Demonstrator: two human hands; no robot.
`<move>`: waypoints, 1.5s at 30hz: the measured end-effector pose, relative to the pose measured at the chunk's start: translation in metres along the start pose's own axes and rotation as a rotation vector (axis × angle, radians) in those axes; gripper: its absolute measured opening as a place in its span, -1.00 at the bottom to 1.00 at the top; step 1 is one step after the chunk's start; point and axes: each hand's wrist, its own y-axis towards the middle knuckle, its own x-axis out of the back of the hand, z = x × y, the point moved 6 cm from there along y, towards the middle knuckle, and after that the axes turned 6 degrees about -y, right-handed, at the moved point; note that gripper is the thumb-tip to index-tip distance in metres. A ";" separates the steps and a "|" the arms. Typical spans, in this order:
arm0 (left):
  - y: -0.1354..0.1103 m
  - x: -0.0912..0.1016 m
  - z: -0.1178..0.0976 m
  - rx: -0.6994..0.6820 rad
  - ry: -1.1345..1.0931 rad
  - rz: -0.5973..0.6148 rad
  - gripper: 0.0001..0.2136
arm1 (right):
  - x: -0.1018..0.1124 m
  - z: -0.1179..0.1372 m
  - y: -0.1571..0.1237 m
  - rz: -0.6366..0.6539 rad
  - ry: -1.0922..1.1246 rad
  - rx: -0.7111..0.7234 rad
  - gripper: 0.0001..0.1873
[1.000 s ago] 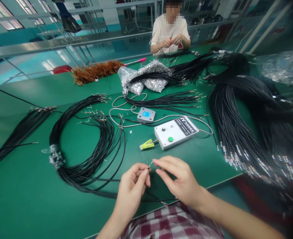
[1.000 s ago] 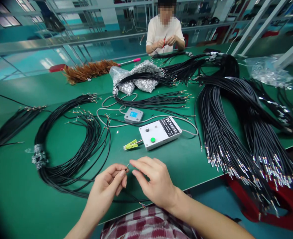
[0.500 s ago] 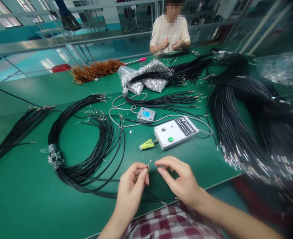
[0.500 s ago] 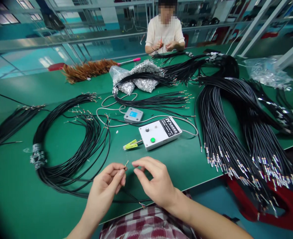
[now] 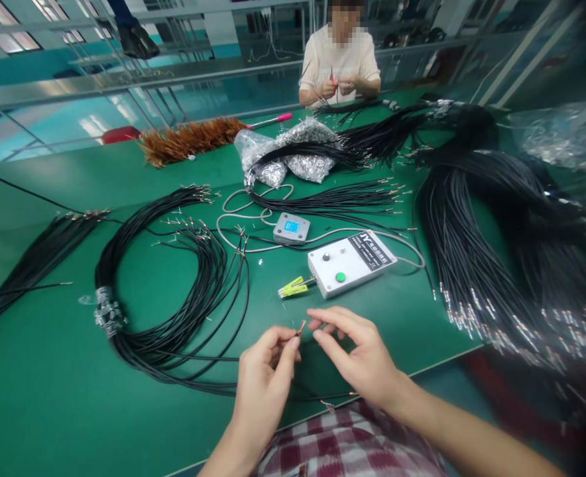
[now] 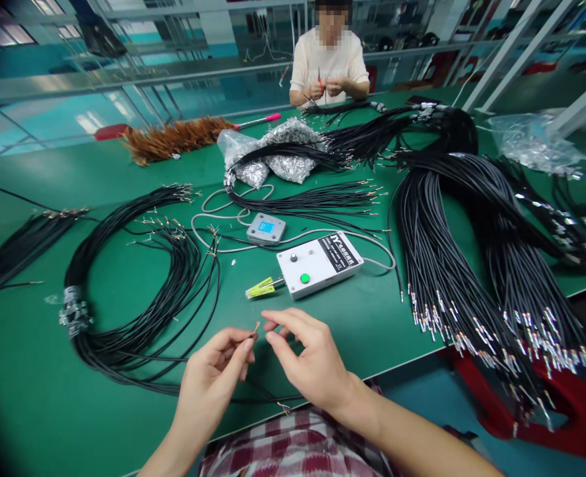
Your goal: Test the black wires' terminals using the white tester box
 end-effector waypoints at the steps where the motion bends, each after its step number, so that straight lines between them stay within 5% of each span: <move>1: 0.000 -0.001 0.000 0.006 -0.009 -0.008 -0.82 | 0.001 0.001 0.000 0.005 -0.006 0.015 -0.69; 10: -0.001 -0.005 -0.001 0.025 -0.068 -0.058 -0.85 | -0.002 0.013 -0.005 0.012 -0.126 0.126 -0.67; 18: 0.000 -0.003 -0.001 0.062 -0.198 -0.132 -0.79 | -0.016 0.019 -0.030 0.061 -0.587 0.418 -0.50; 24: -0.001 -0.003 -0.002 0.072 -0.254 -0.142 -0.78 | -0.024 0.018 -0.036 0.144 -0.609 0.422 -0.44; 45: 0.001 -0.002 -0.001 0.039 -0.170 -0.149 -0.82 | -0.005 0.017 -0.023 0.043 -0.600 0.497 -0.56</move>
